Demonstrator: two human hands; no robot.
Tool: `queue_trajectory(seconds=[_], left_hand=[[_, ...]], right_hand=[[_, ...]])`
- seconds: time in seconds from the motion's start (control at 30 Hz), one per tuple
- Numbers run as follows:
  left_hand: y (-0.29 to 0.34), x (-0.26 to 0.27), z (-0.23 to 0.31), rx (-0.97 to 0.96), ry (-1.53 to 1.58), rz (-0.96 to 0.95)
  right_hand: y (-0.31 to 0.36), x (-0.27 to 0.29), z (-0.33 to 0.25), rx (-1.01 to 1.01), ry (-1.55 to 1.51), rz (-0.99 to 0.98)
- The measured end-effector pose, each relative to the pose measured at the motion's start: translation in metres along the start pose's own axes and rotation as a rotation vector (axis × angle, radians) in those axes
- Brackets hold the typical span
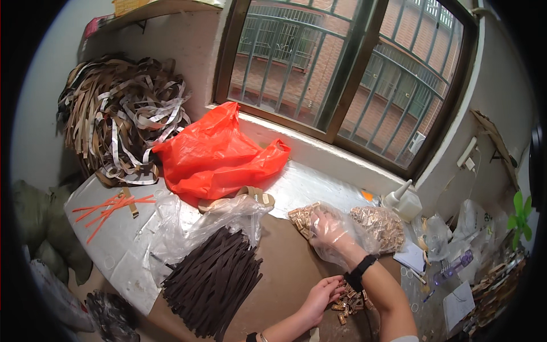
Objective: The recorder is shown sorting and bagging leather straps and metal decorative buckles.
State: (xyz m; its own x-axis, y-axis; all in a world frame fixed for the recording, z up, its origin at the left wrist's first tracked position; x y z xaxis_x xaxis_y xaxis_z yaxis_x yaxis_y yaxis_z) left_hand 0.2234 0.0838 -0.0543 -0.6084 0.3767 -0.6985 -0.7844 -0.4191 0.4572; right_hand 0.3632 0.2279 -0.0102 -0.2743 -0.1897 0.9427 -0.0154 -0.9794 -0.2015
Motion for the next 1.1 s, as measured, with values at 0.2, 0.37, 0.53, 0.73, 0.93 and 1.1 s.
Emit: queue_trajectory(seconds=[0.2, 0.37, 0.53, 0.73, 0.93, 1.1], left_hand=[[-0.005, 0.008, 0.002, -0.041, -0.007, -0.034], [-0.005, 0.005, 0.004, -0.016, 0.024, -0.014], [0.01, 0.003, 0.014, -0.01, 0.047, -0.01], [0.011, -0.008, 0.007, 0.057, 0.202, -0.167], [0.02, -0.028, -0.015, 0.215, 0.338, -0.305], [0.017, -0.031, -0.024, 0.201, 0.413, -0.447]], right_hand=[[0.011, 0.026, -0.014, -0.051, -0.065, 0.277], [0.025, 0.007, 0.05, -0.778, -0.841, -0.044], [0.08, 0.002, 0.073, -1.154, -1.888, 0.142], [0.163, 0.024, 0.054, -1.241, -2.221, 0.229], [0.222, 0.078, -0.005, -1.105, -2.14, 0.221], [0.237, 0.094, -0.025, -1.141, -2.058, 0.233]])
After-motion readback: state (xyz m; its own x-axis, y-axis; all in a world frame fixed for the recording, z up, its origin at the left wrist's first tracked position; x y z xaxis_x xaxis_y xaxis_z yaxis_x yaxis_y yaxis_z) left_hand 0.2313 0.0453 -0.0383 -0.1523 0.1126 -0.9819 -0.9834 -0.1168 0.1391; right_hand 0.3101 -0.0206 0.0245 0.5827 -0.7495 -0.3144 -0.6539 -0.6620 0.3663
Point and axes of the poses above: each hand's wrist, its own y-axis away from the middle knuckle, its own x-axis out of the back of the hand, z = x × y, the point moved 6 cm from there along -y, towards the middle knuckle, and after that the axes turned 6 degrees about z, right-handed, at the moved point
